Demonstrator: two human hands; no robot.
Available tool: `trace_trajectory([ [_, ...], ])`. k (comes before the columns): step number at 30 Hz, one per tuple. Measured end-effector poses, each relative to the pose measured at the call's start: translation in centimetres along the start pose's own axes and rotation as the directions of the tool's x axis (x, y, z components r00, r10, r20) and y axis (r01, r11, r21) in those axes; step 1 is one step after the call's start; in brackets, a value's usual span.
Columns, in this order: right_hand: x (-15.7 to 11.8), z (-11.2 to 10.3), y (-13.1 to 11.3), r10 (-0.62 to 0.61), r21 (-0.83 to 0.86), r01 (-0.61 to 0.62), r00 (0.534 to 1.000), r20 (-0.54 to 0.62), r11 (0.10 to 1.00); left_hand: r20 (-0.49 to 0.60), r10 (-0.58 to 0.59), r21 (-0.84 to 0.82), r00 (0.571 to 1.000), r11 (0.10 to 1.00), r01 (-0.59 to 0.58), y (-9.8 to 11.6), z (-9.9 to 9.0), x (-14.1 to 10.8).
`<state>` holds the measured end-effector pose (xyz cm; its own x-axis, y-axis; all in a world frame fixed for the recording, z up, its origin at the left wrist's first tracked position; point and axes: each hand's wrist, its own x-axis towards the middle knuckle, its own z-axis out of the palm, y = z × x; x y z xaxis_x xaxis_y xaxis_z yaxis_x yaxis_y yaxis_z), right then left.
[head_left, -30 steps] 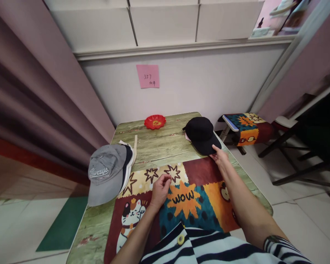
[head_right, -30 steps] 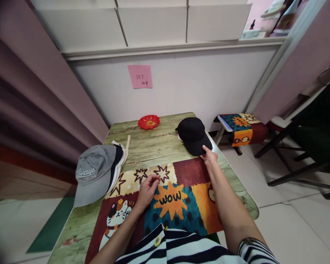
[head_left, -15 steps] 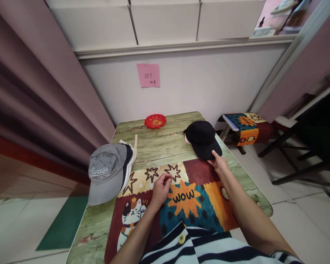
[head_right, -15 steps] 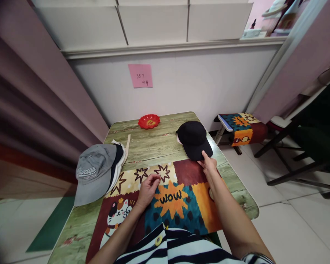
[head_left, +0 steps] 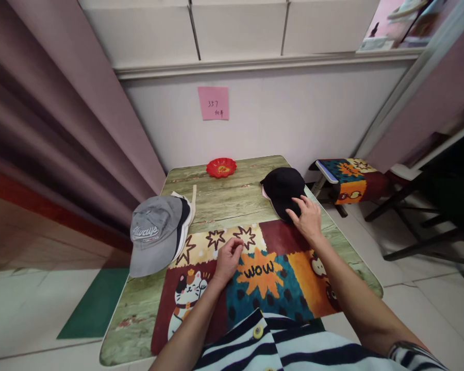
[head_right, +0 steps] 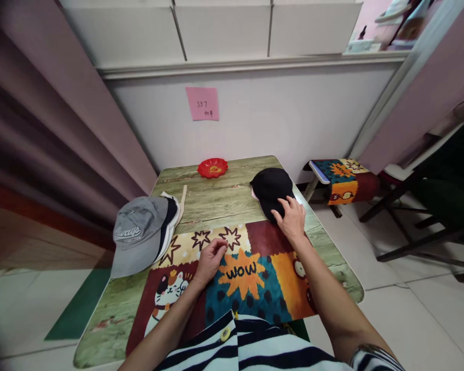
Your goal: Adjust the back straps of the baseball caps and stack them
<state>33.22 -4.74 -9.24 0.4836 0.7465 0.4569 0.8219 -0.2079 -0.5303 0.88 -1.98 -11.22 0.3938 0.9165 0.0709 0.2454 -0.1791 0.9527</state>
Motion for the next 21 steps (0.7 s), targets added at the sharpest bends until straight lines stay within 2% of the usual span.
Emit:
trace_trajectory([
  [2, 0.7, 1.1, 0.4, -0.017, -0.186, 0.031, 0.997, 0.078, 0.982, 0.000, 0.012, 0.003, 1.000, 1.000, -0.012, -0.3, 0.0, 0.0],
  [4, 0.8, 1.9, 1.0, -0.002, -0.278, 0.037, 0.992, 0.126, 0.960, -0.002, 0.024, 0.004, 1.000, 1.000, -0.024, -0.6, 0.0, 0.0],
  [12, 0.8, 2.6, 2.1, 0.017, -0.339, 0.051, 0.981, 0.195, 0.939, -0.004, 0.032, -0.014, 0.999, 0.999, -0.032, -0.5, 0.1, 0.0],
  [17, -0.2, 2.9, 1.5, 0.010, -0.334, 0.030, 0.993, 0.119, 0.942, -0.021, 0.024, -0.025, 0.999, 0.999, -0.024, -0.5, 0.4, -0.4],
  [19, -0.9, 3.2, 0.2, -0.020, -0.298, 0.026, 0.999, 0.025, 0.954, -0.023, 0.032, -0.031, 0.999, 0.999, -0.033, -0.5, 0.4, -0.6],
  [21, -1.7, 3.8, -1.9, -0.097, -0.207, 0.084, 0.994, -0.053, 0.975, -0.019, 0.043, -0.037, 0.999, 0.998, -0.044, -0.6, 0.5, -0.7],
])
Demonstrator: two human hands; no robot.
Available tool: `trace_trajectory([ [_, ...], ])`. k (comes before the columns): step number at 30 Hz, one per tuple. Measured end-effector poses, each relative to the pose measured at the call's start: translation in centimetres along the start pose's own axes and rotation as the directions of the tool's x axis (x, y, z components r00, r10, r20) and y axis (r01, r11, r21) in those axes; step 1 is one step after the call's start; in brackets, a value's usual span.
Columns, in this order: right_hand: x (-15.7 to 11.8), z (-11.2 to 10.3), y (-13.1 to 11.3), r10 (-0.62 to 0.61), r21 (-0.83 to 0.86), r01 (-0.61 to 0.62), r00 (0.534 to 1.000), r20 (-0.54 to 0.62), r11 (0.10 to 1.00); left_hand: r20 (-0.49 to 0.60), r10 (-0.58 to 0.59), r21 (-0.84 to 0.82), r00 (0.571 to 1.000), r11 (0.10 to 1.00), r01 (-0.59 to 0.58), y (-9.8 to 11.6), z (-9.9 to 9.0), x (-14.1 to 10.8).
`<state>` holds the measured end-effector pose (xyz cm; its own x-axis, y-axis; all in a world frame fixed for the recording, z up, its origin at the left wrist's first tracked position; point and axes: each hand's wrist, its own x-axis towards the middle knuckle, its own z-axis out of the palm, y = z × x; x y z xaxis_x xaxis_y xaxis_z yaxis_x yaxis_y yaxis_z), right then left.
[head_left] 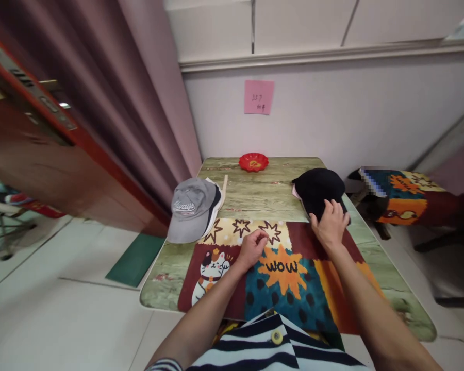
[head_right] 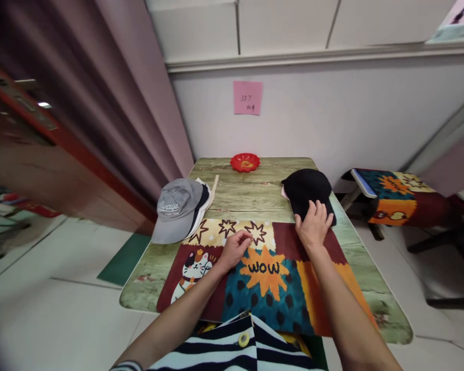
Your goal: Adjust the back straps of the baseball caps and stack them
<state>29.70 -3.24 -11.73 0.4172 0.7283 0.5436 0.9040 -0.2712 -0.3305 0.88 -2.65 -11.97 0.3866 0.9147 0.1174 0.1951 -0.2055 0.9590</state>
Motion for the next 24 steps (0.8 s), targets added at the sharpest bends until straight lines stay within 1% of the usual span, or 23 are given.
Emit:
trace_trajectory([
  [2, -0.8, 0.4, -3.0, -0.090, 0.188, 0.092, 0.996, -0.019, 0.978, -0.001, 0.001, -0.007, 1.000, 1.000, -0.001, -0.1, 0.1, -0.1],
  [3, -1.2, 0.8, -4.6, -0.122, 0.311, 0.114, 0.992, 0.008, 0.944, -0.004, -0.002, -0.011, 1.000, 1.000, 0.002, -0.2, 0.1, -0.1],
  [4, -1.7, 1.3, -6.2, -0.115, 0.437, 0.080, 0.992, 0.055, 0.896, -0.007, -0.005, -0.015, 1.000, 1.000, 0.005, -0.2, 0.2, -0.1],
  [5, -2.1, 1.9, -7.7, -0.074, 0.554, -0.013, 0.988, 0.135, 0.833, -0.011, -0.008, -0.018, 1.000, 1.000, 0.007, -0.4, 0.3, -0.2],
  [6, -2.5, 2.6, -9.1, -0.017, 0.643, -0.144, 0.971, 0.238, 0.752, -0.016, -0.009, -0.025, 1.000, 1.000, 0.008, -0.5, 0.5, -0.3],
  [7, -2.9, 3.4, -10.2, 0.037, 0.699, -0.280, 0.939, 0.342, 0.657, -0.021, -0.009, -0.038, 1.000, 0.999, 0.009, -0.5, 0.7, -0.4],
  [8, -3.2, 4.2, -11.2, 0.068, 0.725, -0.378, 0.905, 0.419, 0.576, -0.026, -0.011, -0.059, 1.000, 0.998, 0.010, -0.6, 0.8, -0.5],
  [9, -3.5, 4.9, -11.8, 0.083, 0.734, -0.442, 0.879, 0.470, 0.516, -0.037, -0.014, -0.085, 0.999, 0.996, 0.011, -0.5, 0.8, -0.5],
  [10, -3.7, 5.5, -12.3, 0.088, 0.739, -0.468, 0.866, 0.491, 0.485, -0.058, -0.017, -0.107, 0.998, 0.994, 0.011, -0.3, 0.6, -0.5],
  [11, -3.9, 5.9, -12.6, 0.086, 0.741, -0.469, 0.866, 0.493, 0.481, -0.094, -0.018, -0.114, 0.995, 0.993, 0.007, 0.0, 0.0, -0.3],
  [12, -4.1, 6.3, -12.7, 0.080, 0.739, -0.460, 0.870, 0.487, 0.492, -0.154, -0.013, -0.092, 0.988, 0.996, -0.001, 0.5, -0.9, 0.1],
  [13, -4.3, 6.4, -12.7, 0.076, 0.737, -0.454, 0.871, 0.485, 0.500, -0.227, 0.000, -0.051, 0.974, 0.999, -0.012, 1.2, -2.2, 0.6],
  [14, -4.4, 6.5, -12.6, 0.070, 0.735, -0.449, 0.872, 0.484, 0.509, -0.316, 0.026, 0.018, 0.948, 1.000, -0.022, 2.0, -4.0, 1.3],
  [15, -4.5, 6.4, -12.4, 0.064, 0.732, -0.442, 0.874, 0.483, 0.518, -0.414, 0.067, 0.107, 0.908, 0.994, -0.025, 2.8, -6.3, 2.2],
  [17, -4.6, 6.2, -12.2, 0.049, 0.726, -0.431, 0.875, 0.482, 0.536, -0.539, 0.117, 0.173, 0.834, 0.985, -0.027, 4.6, -11.6, 4.3],
  [18, -4.7, 6.0, -12.2, 0.044, 0.723, -0.426, 0.875, 0.482, 0.544, -0.619, 0.168, 0.274, 0.767, 0.962, 0.011, 5.4, -14.4, 5.3],
  [19, -4.7, 5.9, -12.1, 0.041, 0.719, -0.422, 0.875, 0.482, 0.552, -0.665, 0.219, 0.392, 0.714, 0.916, 0.083, 5.9, -17.1, 6.2],
  [20, -4.7, 5.8, -12.1, 0.037, 0.716, -0.418, 0.875, 0.482, 0.560, -0.694, 0.249, 0.487, 0.675, 0.854, 0.185, 6.3, -19.6, 7.0],
  [21, -4.7, 5.7, -12.1, 0.034, 0.712, -0.414, 0.876, 0.482, 0.567, -0.715, 0.247, 0.545, 0.654, 0.783, 0.300, 6.5, -21.7, 7.6],
  [22, -4.7, 5.7, -12.1, 0.032, 0.708, -0.410, 0.876, 0.481, 0.575, -0.715, 0.205, 0.580, 0.668, 0.708, 0.404, 6.5, -23.4, 8.0],
  [23, -4.7, 5.7, -12.1, 0.030, 0.705, -0.406, 0.877, 0.480, 0.582, -0.715, 0.141, 0.595, 0.685, 0.638, 0.489, 6.3, -24.7, 8.3],
  [24, -4.7, 5.8, -12.2, 0.028, 0.702, -0.402, 0.877, 0.480, 0.587, -0.710, 0.078, 0.600, 0.700, 0.586, 0.544, 6.0, -25.6, 8.4],
])
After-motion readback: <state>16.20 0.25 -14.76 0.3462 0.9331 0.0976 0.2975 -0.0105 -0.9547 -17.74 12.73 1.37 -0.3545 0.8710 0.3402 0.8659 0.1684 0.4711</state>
